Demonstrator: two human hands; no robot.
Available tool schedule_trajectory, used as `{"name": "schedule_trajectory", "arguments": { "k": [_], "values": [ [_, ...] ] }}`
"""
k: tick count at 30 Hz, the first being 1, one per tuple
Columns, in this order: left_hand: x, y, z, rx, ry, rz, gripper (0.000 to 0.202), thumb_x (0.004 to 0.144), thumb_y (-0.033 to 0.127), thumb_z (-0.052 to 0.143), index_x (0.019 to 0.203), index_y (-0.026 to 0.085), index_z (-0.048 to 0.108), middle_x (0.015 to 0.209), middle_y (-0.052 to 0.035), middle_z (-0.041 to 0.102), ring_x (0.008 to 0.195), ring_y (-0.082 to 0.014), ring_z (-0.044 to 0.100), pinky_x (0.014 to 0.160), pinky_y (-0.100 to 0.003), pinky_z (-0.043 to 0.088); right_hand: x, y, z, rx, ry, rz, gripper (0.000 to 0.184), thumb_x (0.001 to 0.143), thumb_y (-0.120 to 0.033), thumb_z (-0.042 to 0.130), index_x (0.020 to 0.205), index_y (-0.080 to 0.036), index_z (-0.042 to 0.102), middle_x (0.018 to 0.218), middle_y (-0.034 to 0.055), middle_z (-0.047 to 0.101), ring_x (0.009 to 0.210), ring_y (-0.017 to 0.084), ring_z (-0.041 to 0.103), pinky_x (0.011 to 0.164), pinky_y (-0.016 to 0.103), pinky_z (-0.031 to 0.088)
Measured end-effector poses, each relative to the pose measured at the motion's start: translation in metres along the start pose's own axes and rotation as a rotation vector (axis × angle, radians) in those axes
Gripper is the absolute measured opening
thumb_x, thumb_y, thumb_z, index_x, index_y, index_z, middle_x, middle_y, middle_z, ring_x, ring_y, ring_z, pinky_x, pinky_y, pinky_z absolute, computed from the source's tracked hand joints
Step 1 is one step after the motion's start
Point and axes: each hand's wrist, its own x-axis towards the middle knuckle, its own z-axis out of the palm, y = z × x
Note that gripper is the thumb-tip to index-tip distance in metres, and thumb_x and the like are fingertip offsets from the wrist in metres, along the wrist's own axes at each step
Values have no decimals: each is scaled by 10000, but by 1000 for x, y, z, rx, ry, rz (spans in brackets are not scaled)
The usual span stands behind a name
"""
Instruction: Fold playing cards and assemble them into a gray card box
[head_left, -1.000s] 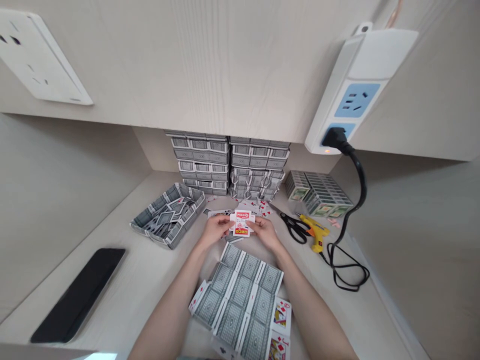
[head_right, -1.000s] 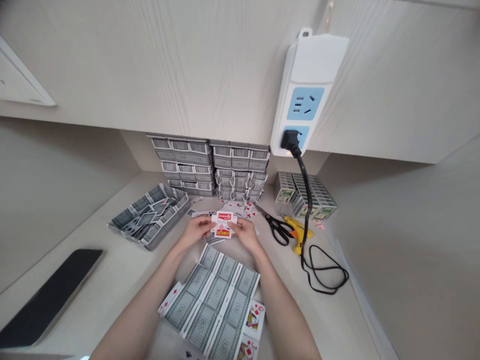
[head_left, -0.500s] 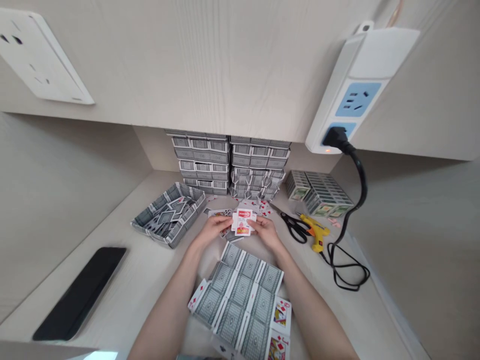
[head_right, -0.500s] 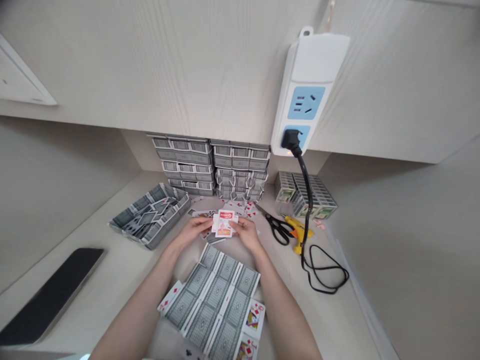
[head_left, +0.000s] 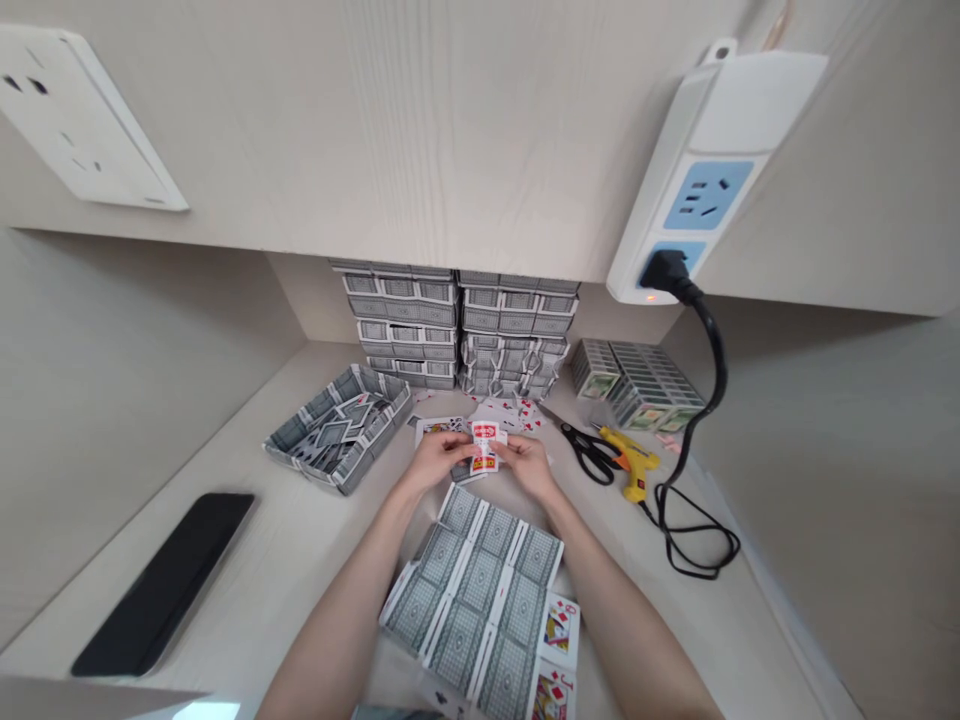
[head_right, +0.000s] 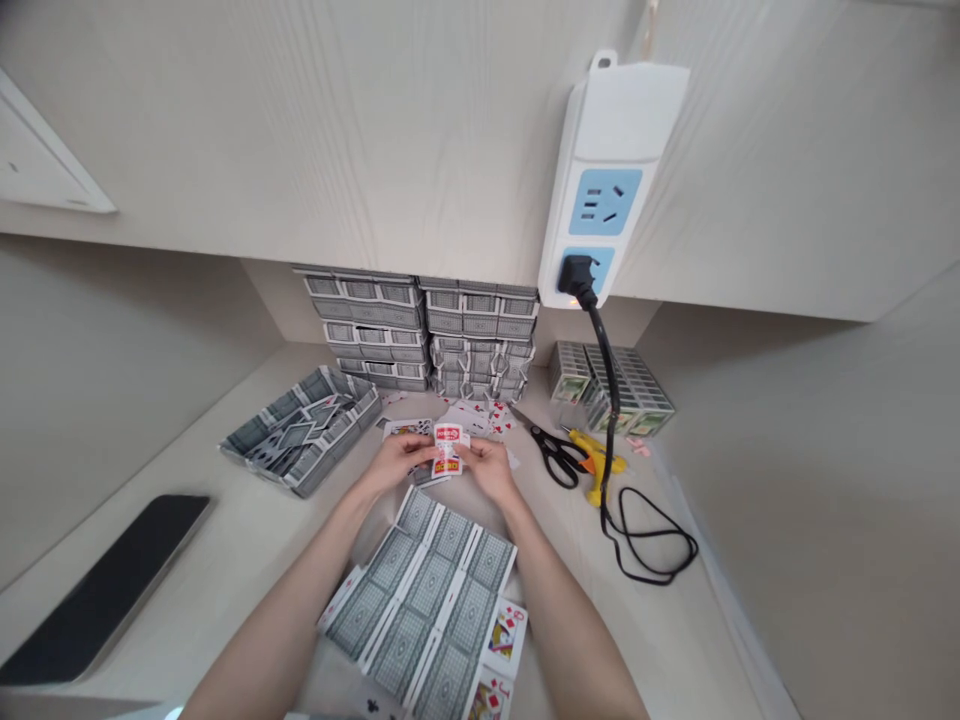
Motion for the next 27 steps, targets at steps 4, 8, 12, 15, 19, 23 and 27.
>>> {"name": "schedule_trajectory", "arguments": {
  "k": [4, 8, 12, 15, 19, 23, 27],
  "values": [
    [0, 0, 3, 6, 79, -23, 288, 523, 377, 708, 635, 117, 656, 569, 5, 601, 499, -90, 499, 495, -205, 408, -1, -1, 0, 15, -12, -3, 275, 618, -447, 650, 648, -176, 682, 642, 10, 657, 567, 170, 569, 560, 292, 453],
    [0, 1, 4, -7, 122, -48, 278, 512, 376, 709, 608, 119, 658, 543, 3, 601, 466, -81, 483, 475, -201, 403, -2, -2, 0, 63, -33, 8, 270, 612, -439, 663, 646, -172, 680, 646, 15, 664, 568, 175, 581, 576, 307, 465],
    [1, -1, 4, -27, 168, -69, 283, 496, 388, 716, 579, 124, 658, 515, 0, 604, 439, -76, 473, 459, -199, 398, -2, -3, -1, 86, -36, 42, 323, 566, -477, 681, 665, -170, 688, 671, 27, 677, 594, 199, 599, 598, 339, 487],
    [1, -3, 5, -40, 190, -84, 288, 483, 389, 723, 585, 127, 661, 520, -3, 612, 441, -79, 481, 456, -199, 399, -1, -3, -1, 131, -45, 68, 331, 547, -467, 698, 708, -178, 696, 696, 28, 686, 603, 201, 608, 624, 353, 496],
    [3, -6, 6, -28, 214, -72, 301, 489, 410, 714, 565, 127, 645, 491, 3, 590, 428, -76, 467, 450, -201, 392, -1, -4, -1, 169, -42, 102, 311, 533, -440, 716, 692, -173, 692, 695, 27, 690, 589, 191, 611, 635, 354, 497],
    [4, -10, 5, 26, 195, -27, 309, 523, 424, 682, 551, 127, 599, 487, 16, 561, 432, -79, 460, 458, -205, 382, -1, -5, -1, 188, -44, 124, 315, 509, -427, 732, 675, -164, 684, 686, 31, 690, 590, 187, 618, 631, 342, 495],
    [6, -14, 4, 166, 164, 66, 297, 610, 421, 610, 545, 147, 517, 473, 41, 494, 444, -81, 433, 448, -195, 337, -1, -7, 1, 181, -39, 131, 316, 482, -408, 750, 644, -150, 667, 643, 28, 681, 536, 162, 600, 564, 297, 488]
  ]
}}
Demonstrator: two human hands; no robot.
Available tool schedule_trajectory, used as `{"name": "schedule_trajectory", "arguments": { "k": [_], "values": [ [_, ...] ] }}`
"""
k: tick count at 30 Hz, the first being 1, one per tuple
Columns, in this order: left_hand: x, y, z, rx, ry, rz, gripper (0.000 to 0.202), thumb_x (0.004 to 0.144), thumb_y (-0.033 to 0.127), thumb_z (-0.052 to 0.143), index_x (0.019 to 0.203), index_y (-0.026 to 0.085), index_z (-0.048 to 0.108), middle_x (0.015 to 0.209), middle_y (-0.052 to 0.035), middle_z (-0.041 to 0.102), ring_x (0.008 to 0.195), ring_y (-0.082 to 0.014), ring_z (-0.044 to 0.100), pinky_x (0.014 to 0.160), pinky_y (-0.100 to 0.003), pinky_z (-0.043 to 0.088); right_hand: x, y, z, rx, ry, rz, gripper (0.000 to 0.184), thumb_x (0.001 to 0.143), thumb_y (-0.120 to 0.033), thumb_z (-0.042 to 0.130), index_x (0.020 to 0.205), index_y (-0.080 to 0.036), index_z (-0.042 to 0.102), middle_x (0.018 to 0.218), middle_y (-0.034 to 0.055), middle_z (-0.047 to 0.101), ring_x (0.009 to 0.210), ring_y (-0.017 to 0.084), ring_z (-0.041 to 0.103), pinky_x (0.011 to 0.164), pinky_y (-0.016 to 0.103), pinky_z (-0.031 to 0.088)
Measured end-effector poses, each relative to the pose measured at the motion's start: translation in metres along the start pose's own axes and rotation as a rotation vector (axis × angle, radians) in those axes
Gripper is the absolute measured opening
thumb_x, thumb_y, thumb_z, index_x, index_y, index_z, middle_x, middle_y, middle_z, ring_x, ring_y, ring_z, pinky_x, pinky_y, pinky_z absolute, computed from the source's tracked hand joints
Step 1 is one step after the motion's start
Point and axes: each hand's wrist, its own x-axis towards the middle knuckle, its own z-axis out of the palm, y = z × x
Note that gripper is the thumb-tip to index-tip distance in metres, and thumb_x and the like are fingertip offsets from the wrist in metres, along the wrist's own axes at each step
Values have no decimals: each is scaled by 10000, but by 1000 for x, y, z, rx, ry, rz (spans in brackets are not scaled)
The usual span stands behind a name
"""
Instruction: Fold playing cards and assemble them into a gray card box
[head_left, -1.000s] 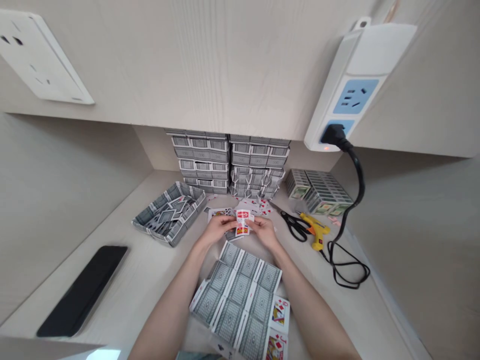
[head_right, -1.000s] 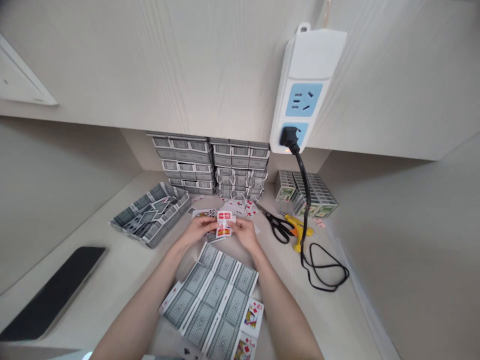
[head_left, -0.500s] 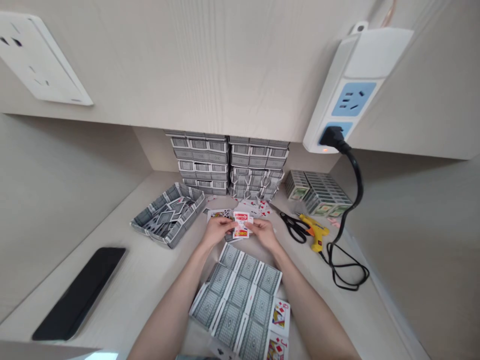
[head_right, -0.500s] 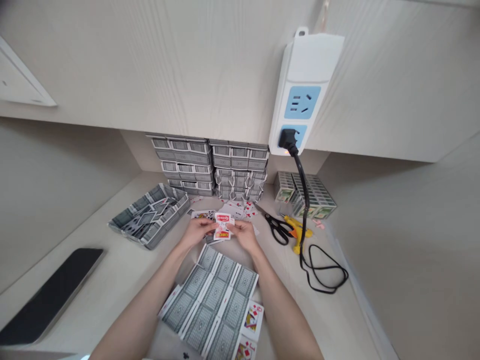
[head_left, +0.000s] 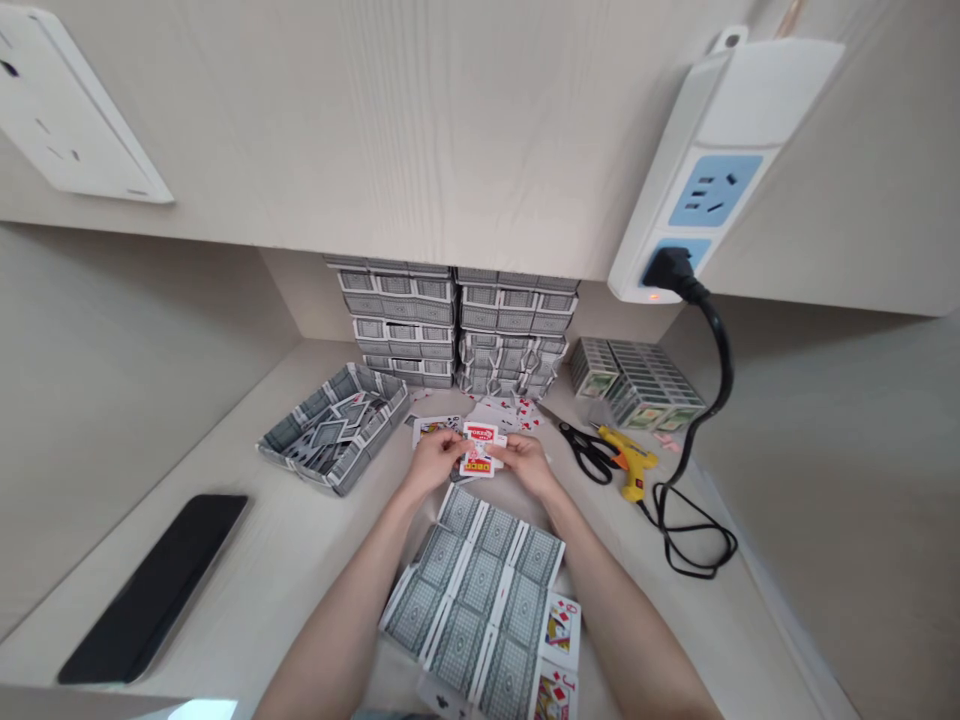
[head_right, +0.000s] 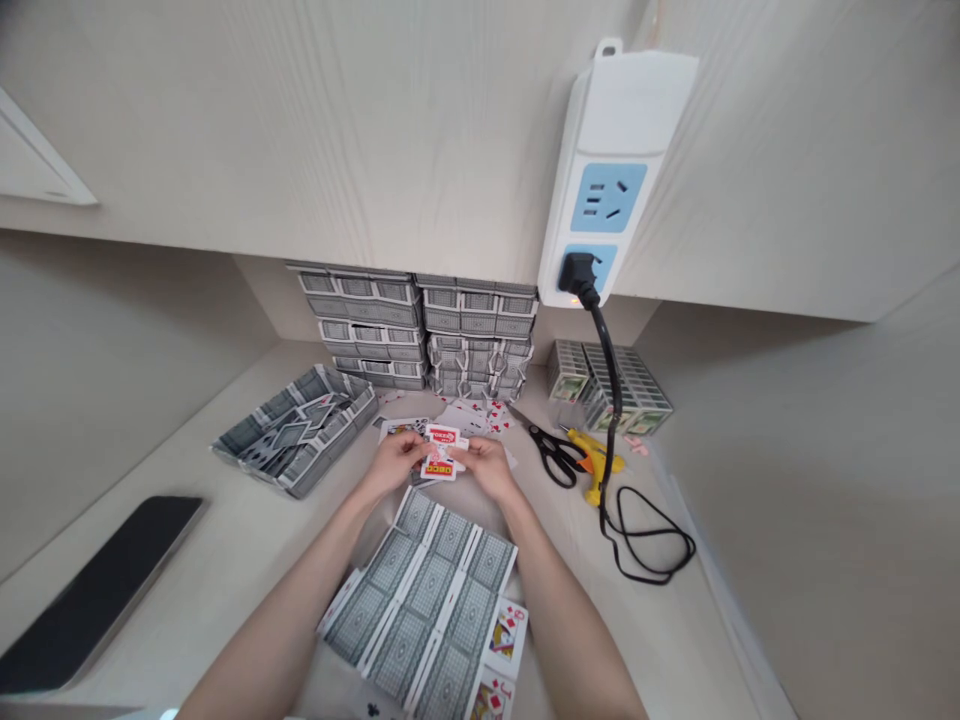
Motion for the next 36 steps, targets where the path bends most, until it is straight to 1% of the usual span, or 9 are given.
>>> {"name": "schedule_trajectory", "arguments": {
  "k": [3, 5, 11, 16, 21, 25, 30, 33, 36],
  "values": [
    [0, 1, 2, 105, 63, 109, 287, 689, 403, 534, 547, 164, 460, 468, 56, 417, 462, -79, 384, 454, -186, 299, -1, -3, 3, -14, -34, 11, 302, 487, -402, 750, 628, -151, 659, 612, 24, 672, 485, 144, 580, 512, 276, 484],
    [-1, 2, 4, 152, 90, 139, 303, 730, 408, 482, 546, 169, 446, 474, 50, 406, 473, -84, 373, 459, -188, 288, -3, -6, 5, -35, -83, 34, 304, 507, -409, 739, 658, -156, 667, 613, 27, 672, 462, 146, 575, 481, 280, 488],
    [-2, 3, 6, 276, 66, 99, 419, 775, 468, 393, 510, 158, 490, 471, 1, 503, 476, -104, 414, 442, -205, 262, -6, -11, 8, -69, -146, 48, 319, 537, -431, 717, 690, -154, 676, 585, 28, 663, 433, 144, 563, 458, 276, 482],
    [-1, -1, 7, 308, 107, 105, 481, 769, 483, 387, 414, 162, 433, 391, 9, 444, 428, -97, 386, 427, -214, 239, -7, -12, 7, -78, -155, 30, 303, 552, -424, 709, 690, -158, 668, 598, 15, 663, 467, 138, 565, 499, 272, 471],
    [-1, -2, 8, 271, 129, 105, 491, 765, 494, 395, 411, 157, 445, 388, 13, 441, 424, -91, 382, 418, -210, 242, -7, -14, 6, -68, -178, 30, 270, 573, -392, 707, 693, -156, 654, 584, 3, 656, 496, 135, 568, 540, 266, 462],
    [-1, -1, 7, 217, 137, 85, 503, 736, 539, 435, 416, 151, 454, 392, 21, 446, 422, -85, 398, 409, -203, 262, -6, -9, 6, -39, -134, 3, 261, 576, -380, 708, 694, -155, 648, 602, 8, 657, 504, 134, 564, 540, 260, 451],
    [-1, 0, 1, -18, -9, -9, 474, 718, 562, 451, 502, 144, 507, 411, 22, 495, 387, -89, 444, 391, -200, 311, -4, -7, 3, 14, -35, -31, 270, 567, -385, 712, 692, -155, 645, 590, 7, 650, 489, 134, 552, 523, 259, 441],
    [-2, 2, -4, -89, -112, 13, 402, 683, 522, 528, 567, 137, 528, 464, 29, 525, 412, -86, 473, 405, -188, 338, -2, -7, 1, 34, -6, -36, 254, 568, -379, 713, 657, -155, 635, 570, 2, 641, 474, 126, 538, 509, 253, 432],
    [-3, 4, -7, -57, -184, 50, 351, 683, 465, 561, 564, 138, 510, 465, 35, 533, 437, -84, 494, 430, -178, 356, -2, -5, 1, 60, 7, -35, 255, 565, -372, 717, 679, -156, 643, 601, 6, 654, 494, 132, 548, 522, 260, 435]
  ]
}}
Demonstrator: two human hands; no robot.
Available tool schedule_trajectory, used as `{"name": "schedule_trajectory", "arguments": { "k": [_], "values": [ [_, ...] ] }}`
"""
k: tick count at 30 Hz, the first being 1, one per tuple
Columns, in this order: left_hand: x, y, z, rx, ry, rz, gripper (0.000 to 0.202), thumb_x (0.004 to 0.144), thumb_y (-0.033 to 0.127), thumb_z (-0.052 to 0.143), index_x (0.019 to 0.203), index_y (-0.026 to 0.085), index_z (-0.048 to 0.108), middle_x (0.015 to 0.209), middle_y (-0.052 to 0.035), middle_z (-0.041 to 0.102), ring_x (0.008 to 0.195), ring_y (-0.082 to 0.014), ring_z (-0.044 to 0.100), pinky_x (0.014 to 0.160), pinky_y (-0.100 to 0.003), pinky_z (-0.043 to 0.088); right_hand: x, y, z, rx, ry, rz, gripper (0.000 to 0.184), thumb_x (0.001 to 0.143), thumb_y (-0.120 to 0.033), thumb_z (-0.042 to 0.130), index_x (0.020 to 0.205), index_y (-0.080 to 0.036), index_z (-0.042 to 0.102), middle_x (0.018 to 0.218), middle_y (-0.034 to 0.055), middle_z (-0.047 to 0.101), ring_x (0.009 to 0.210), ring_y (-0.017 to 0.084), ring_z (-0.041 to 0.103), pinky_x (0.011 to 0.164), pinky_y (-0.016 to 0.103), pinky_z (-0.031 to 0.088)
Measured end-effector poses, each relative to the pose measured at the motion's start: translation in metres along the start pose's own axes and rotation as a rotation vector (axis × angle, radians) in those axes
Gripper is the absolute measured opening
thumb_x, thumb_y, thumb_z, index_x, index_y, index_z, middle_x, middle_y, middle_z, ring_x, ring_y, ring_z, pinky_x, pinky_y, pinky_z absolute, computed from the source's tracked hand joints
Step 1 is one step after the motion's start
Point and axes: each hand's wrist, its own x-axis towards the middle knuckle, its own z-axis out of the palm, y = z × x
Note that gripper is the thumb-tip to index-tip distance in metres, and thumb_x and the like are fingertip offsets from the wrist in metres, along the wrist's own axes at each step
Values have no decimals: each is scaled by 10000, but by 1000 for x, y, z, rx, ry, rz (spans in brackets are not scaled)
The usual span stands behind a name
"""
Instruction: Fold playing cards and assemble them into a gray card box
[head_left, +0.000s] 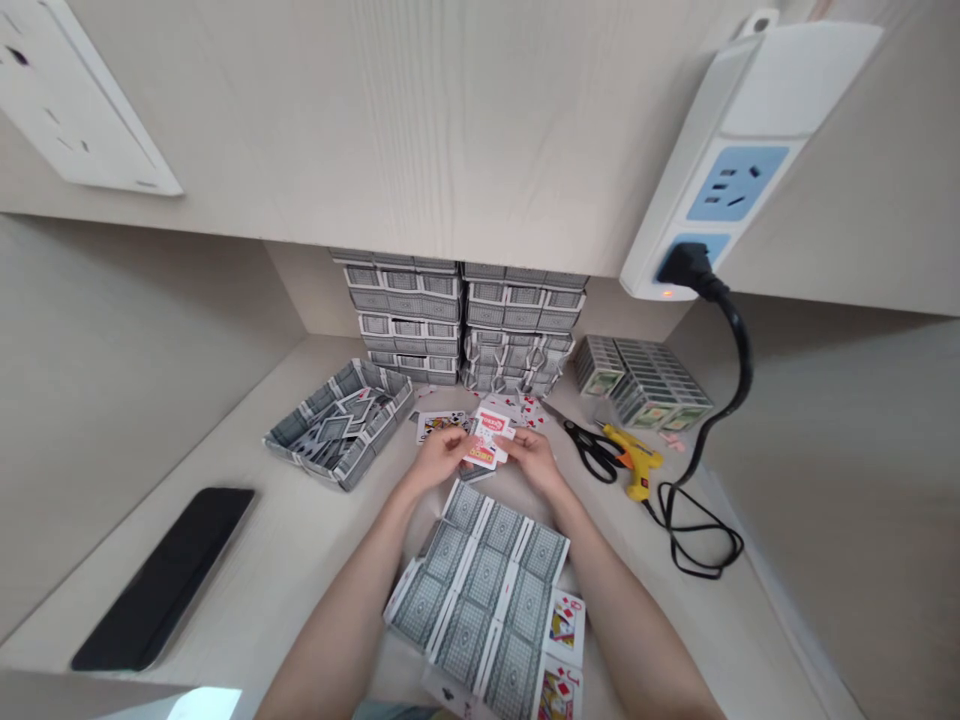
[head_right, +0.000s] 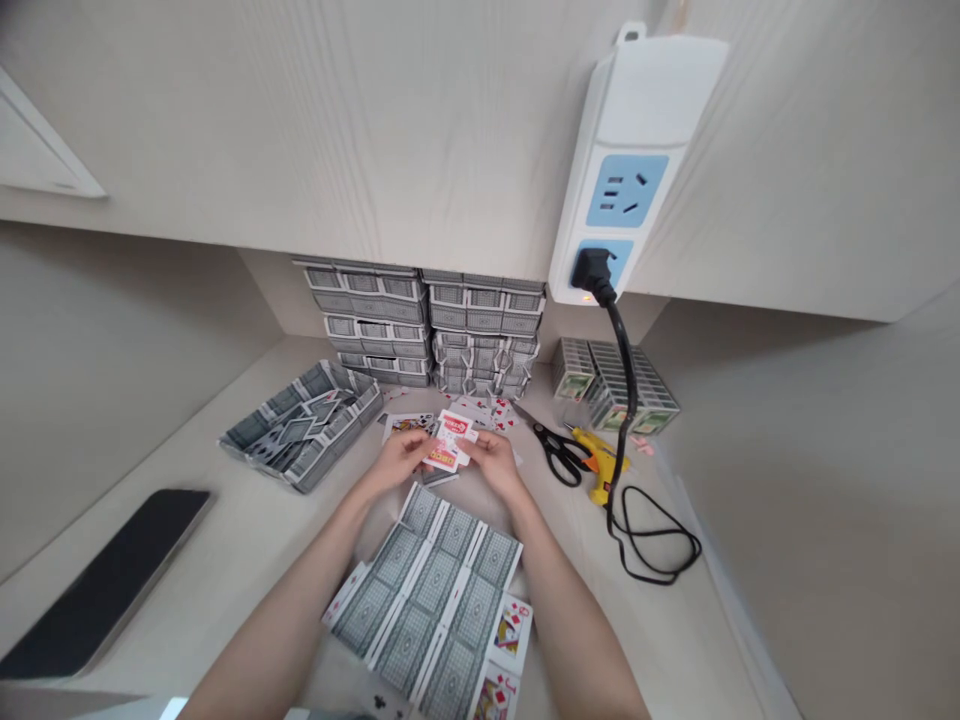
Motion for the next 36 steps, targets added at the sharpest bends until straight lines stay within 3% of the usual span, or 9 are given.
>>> {"name": "schedule_trajectory", "arguments": {
  "k": [8, 12, 15, 20, 28, 36],
  "values": [
    [-4, 5, -1, 47, -90, -30, 353, 730, 439, 521, 554, 133, 534, 446, 15, 570, 399, -83, 473, 428, -187, 357, 1, 4, -1, 7, 27, -30, 220, 582, -332, 712, 721, -168, 665, 685, 13, 677, 573, 151, 585, 598, 285, 454],
    [-4, 3, -3, 86, -133, 23, 337, 695, 402, 576, 524, 112, 585, 454, 15, 551, 442, -84, 468, 443, -188, 330, 0, 1, 0, -21, 32, -40, 233, 589, -345, 705, 741, -171, 672, 724, 23, 685, 611, 166, 600, 613, 291, 457],
    [-3, 1, -2, 65, -103, 60, 294, 678, 382, 600, 562, 112, 607, 481, 23, 537, 467, -81, 462, 452, -185, 335, 0, 0, 1, -32, 46, -42, 257, 586, -359, 702, 752, -166, 669, 721, 28, 684, 617, 171, 600, 611, 294, 460],
    [-1, 4, -1, -75, 4, 4, 265, 663, 385, 613, 611, 125, 618, 515, 18, 559, 451, -77, 474, 467, -191, 388, 1, 0, 1, -42, 56, -44, 229, 584, -346, 703, 716, -163, 661, 688, 18, 677, 576, 149, 580, 579, 273, 448],
    [1, 2, -3, -83, 6, -44, 238, 635, 366, 645, 606, 130, 651, 517, 2, 593, 473, -87, 505, 483, -189, 407, 0, -1, 2, -99, 69, -84, 196, 610, -357, 682, 621, -170, 625, 570, -17, 631, 497, 114, 524, 513, 239, 402],
    [2, -1, -2, -72, 3, -38, 242, 619, 369, 655, 584, 131, 631, 494, 9, 586, 464, -86, 507, 484, -190, 406, 2, 2, 1, -106, 76, -74, 219, 599, -379, 685, 613, -171, 620, 584, -8, 635, 497, 123, 528, 511, 245, 400]
  ]
}}
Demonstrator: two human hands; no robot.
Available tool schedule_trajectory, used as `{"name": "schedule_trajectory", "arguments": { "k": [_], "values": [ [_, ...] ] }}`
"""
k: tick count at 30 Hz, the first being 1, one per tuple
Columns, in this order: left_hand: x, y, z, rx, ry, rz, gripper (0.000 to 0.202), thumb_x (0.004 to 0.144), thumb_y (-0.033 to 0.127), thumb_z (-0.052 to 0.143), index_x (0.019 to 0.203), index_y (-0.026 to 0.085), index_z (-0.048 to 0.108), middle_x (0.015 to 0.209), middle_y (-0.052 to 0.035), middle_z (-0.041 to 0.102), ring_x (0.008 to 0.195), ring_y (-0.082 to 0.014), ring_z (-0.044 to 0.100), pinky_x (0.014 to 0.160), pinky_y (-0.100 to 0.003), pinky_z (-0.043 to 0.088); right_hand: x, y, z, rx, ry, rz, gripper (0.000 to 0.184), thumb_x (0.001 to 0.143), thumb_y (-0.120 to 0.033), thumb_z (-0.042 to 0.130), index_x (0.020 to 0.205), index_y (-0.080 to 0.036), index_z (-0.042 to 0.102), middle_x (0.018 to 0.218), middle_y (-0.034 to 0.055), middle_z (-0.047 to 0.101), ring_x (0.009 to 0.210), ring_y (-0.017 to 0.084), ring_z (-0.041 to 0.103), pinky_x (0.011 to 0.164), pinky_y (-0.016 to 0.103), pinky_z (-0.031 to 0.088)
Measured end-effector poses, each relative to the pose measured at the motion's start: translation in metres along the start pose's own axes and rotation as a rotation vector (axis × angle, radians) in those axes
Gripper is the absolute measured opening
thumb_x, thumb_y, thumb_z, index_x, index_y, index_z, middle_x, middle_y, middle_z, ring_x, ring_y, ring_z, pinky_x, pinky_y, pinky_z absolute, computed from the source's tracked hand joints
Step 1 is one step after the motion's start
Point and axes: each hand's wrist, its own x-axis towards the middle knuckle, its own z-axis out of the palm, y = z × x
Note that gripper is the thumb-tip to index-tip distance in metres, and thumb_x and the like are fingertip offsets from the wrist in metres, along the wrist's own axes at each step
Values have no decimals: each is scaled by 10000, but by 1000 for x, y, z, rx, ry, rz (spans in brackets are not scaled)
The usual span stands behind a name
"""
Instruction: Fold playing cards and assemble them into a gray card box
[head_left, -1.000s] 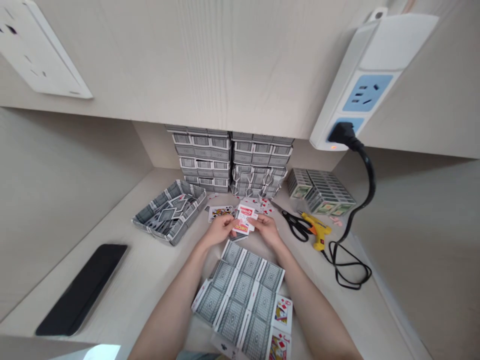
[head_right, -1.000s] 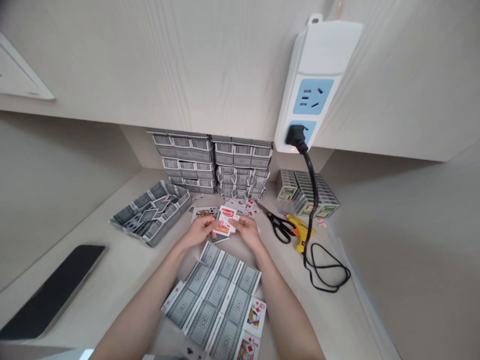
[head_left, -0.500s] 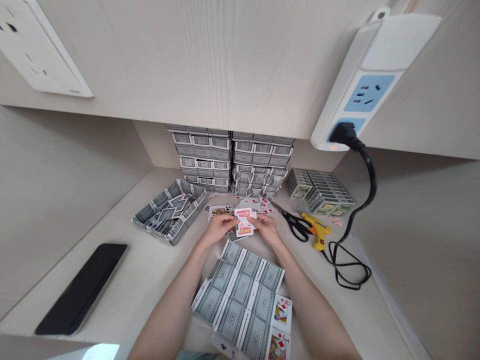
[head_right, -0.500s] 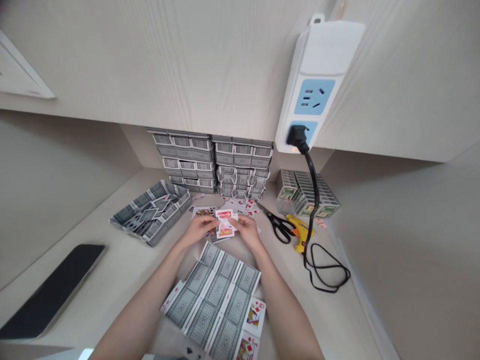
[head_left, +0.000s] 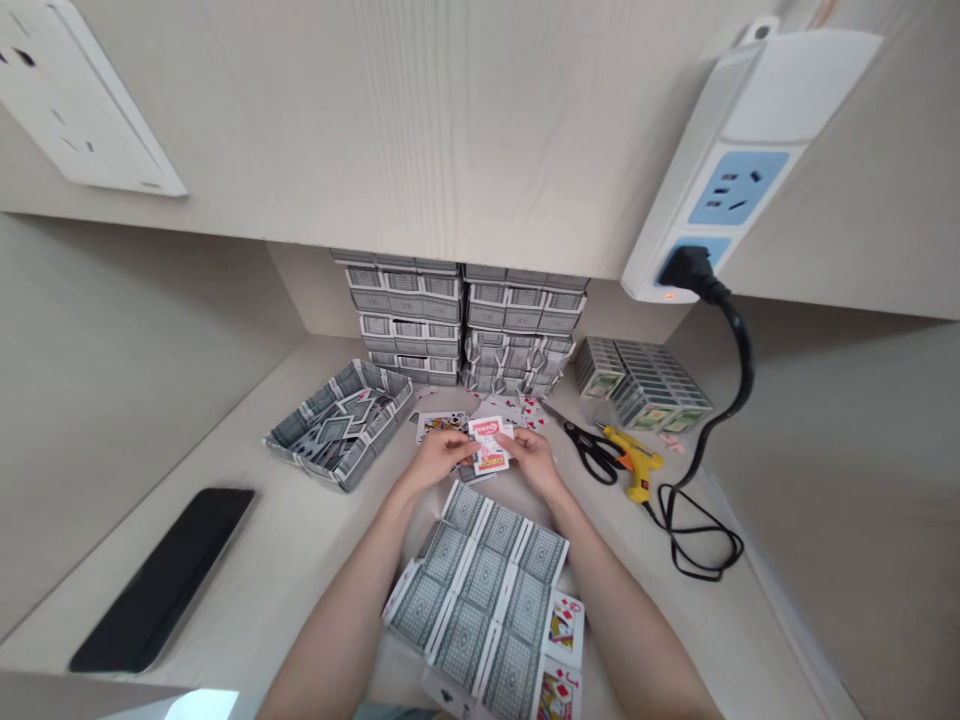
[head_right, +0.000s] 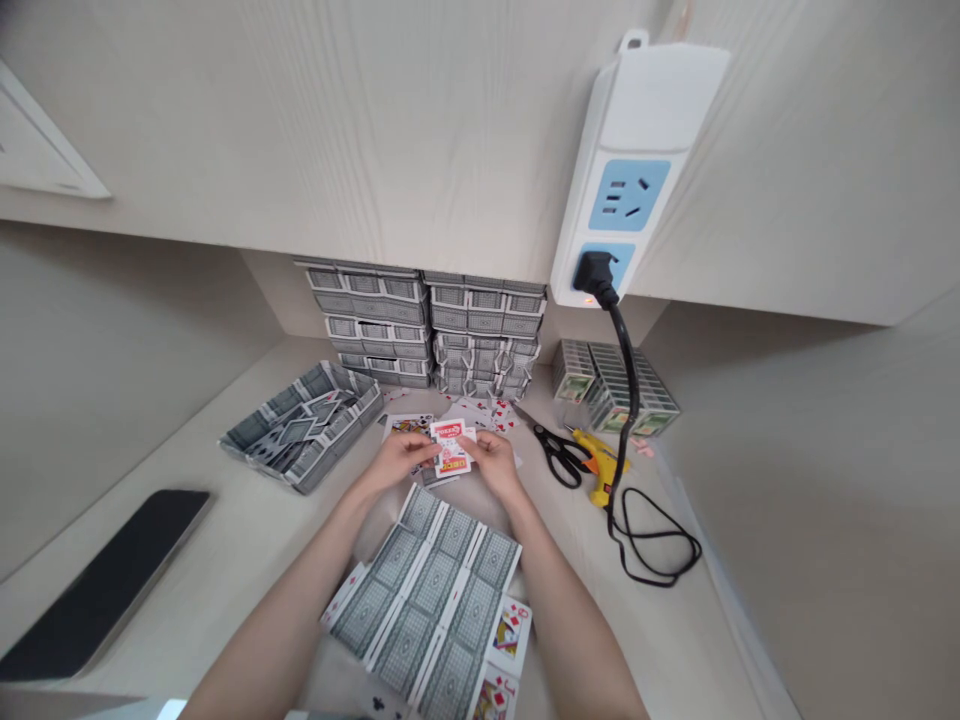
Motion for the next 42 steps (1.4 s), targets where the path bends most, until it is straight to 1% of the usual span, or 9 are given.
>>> {"name": "schedule_trajectory", "arguments": {
  "k": [6, 12, 14, 19, 26, 30, 35, 39, 42],
  "values": [
    [1, -1, 2, 37, 3, 25, 276, 628, 394, 637, 560, 128, 606, 484, 7, 578, 456, -87, 505, 478, -193, 408, 0, 2, -1, -17, -9, -4, 244, 617, -409, 670, 621, -170, 619, 591, -3, 636, 524, 139, 542, 527, 255, 413],
    [1, -3, 7, 149, 154, 111, 267, 652, 387, 607, 560, 137, 606, 499, 8, 576, 465, -88, 489, 481, -193, 392, 0, 4, -5, 61, -46, -10, 307, 650, -449, 629, 814, -191, 652, 781, 40, 672, 676, 190, 599, 631, 311, 467],
    [0, -3, 8, 217, 190, 150, 264, 663, 383, 597, 560, 140, 611, 516, 5, 583, 483, -91, 488, 486, -192, 382, 1, 4, -6, 35, -31, -16, 320, 635, -455, 639, 820, -194, 652, 791, 45, 673, 699, 203, 604, 662, 330, 471],
    [-3, -2, 13, 296, 181, 223, 280, 707, 383, 551, 597, 138, 632, 547, 7, 586, 527, -97, 487, 499, -185, 362, 1, 4, -9, -129, -4, -91, 295, 662, -470, 601, 768, -197, 633, 706, 38, 656, 648, 194, 586, 626, 311, 459],
    [-4, -4, 16, 283, 173, 219, 282, 697, 388, 556, 606, 137, 650, 532, 20, 575, 536, -110, 495, 502, -189, 361, -4, 5, -11, -519, 78, -254, 249, 728, -428, 524, 698, -200, 618, 570, 1, 588, 509, 148, 501, 511, 255, 374],
    [-5, -6, 16, 290, 154, 216, 293, 702, 391, 547, 593, 137, 645, 497, 27, 548, 526, -110, 486, 486, -185, 352, -7, 1, -10, -665, 112, -315, 235, 745, -408, 512, 667, -213, 617, 579, 8, 598, 512, 147, 509, 520, 251, 368],
    [-4, -7, 15, 280, 158, 201, 287, 697, 388, 552, 583, 138, 636, 507, 20, 560, 538, -115, 490, 489, -186, 358, -6, 3, -10, -569, 109, -291, 224, 718, -432, 547, 684, -224, 624, 627, 18, 624, 557, 161, 535, 573, 269, 410],
    [0, -8, 11, 228, 182, 165, 284, 691, 392, 558, 585, 138, 631, 515, 19, 569, 530, -110, 492, 485, -186, 367, -1, 6, -10, -309, 43, -168, 269, 692, -463, 573, 779, -215, 631, 656, 24, 632, 568, 170, 558, 550, 289, 453],
    [3, -6, 7, 124, 229, 123, 282, 672, 405, 574, 604, 137, 633, 512, 21, 572, 500, -101, 489, 458, -181, 371, 1, 0, -12, -176, -17, -65, 297, 661, -478, 609, 766, -201, 634, 637, 31, 640, 549, 168, 570, 534, 291, 470]
  ]
}}
